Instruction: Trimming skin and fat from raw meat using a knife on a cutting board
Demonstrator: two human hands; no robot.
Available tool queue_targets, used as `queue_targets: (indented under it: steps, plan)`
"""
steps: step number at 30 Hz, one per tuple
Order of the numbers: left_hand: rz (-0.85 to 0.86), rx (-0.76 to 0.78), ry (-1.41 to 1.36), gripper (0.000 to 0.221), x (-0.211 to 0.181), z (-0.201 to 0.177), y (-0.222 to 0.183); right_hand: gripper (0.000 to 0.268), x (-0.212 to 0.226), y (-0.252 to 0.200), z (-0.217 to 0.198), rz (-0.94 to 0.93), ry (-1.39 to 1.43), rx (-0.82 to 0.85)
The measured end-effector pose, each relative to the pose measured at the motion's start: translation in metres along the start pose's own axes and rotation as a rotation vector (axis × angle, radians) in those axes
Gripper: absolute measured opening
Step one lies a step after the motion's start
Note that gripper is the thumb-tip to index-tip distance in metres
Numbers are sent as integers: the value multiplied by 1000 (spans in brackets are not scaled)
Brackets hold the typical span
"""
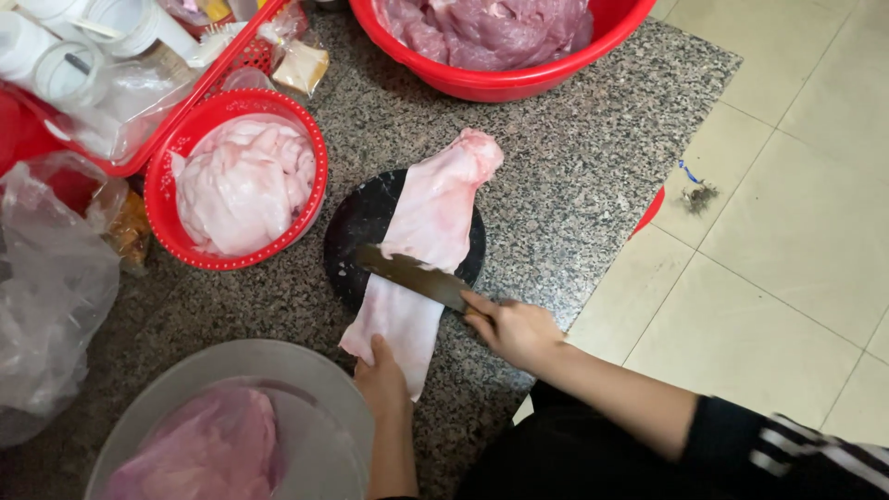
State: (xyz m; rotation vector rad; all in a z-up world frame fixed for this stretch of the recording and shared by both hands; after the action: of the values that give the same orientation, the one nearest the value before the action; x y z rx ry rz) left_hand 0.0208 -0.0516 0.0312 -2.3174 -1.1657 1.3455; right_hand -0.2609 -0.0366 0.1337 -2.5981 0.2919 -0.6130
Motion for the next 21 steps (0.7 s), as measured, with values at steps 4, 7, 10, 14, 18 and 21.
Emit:
queue_targets:
  steps: [4, 7, 10, 14, 18, 21]
  plan:
    - [-44, -11, -104, 84, 3, 0, 2, 59, 20, 33, 1, -13, -5, 8]
    - [-152, 45, -278, 57, -26, -12, -22, 57, 11, 12, -13, -22, 9, 24]
    - [-149, 46, -332, 61, -13, -8, -11, 54, -27, -10, -5, -42, -9, -66]
    - [-217, 76, -410, 58, -19, -7, -27, 55, -26, -7, -12, 88, -52, 51]
    - [-238, 59, -496, 58, -14, -2, -30, 57, 19, 26, -17, -33, -41, 64]
    - [-213, 43, -531, 54, -16, -5, -22, 58, 13, 32, -11, -51, -35, 14]
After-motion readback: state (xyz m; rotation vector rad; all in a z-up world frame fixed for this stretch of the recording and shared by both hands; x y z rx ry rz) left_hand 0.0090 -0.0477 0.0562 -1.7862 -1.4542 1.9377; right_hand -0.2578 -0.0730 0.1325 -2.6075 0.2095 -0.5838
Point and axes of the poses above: each hand's wrist, its own y-axis towards the middle knuckle, its own z-axis out of the palm, x = y × z, the point moved 8 cm from there along y, towards the middle knuckle, and after that the axes turned 5 degrees about -y, right-handed, at the moved point
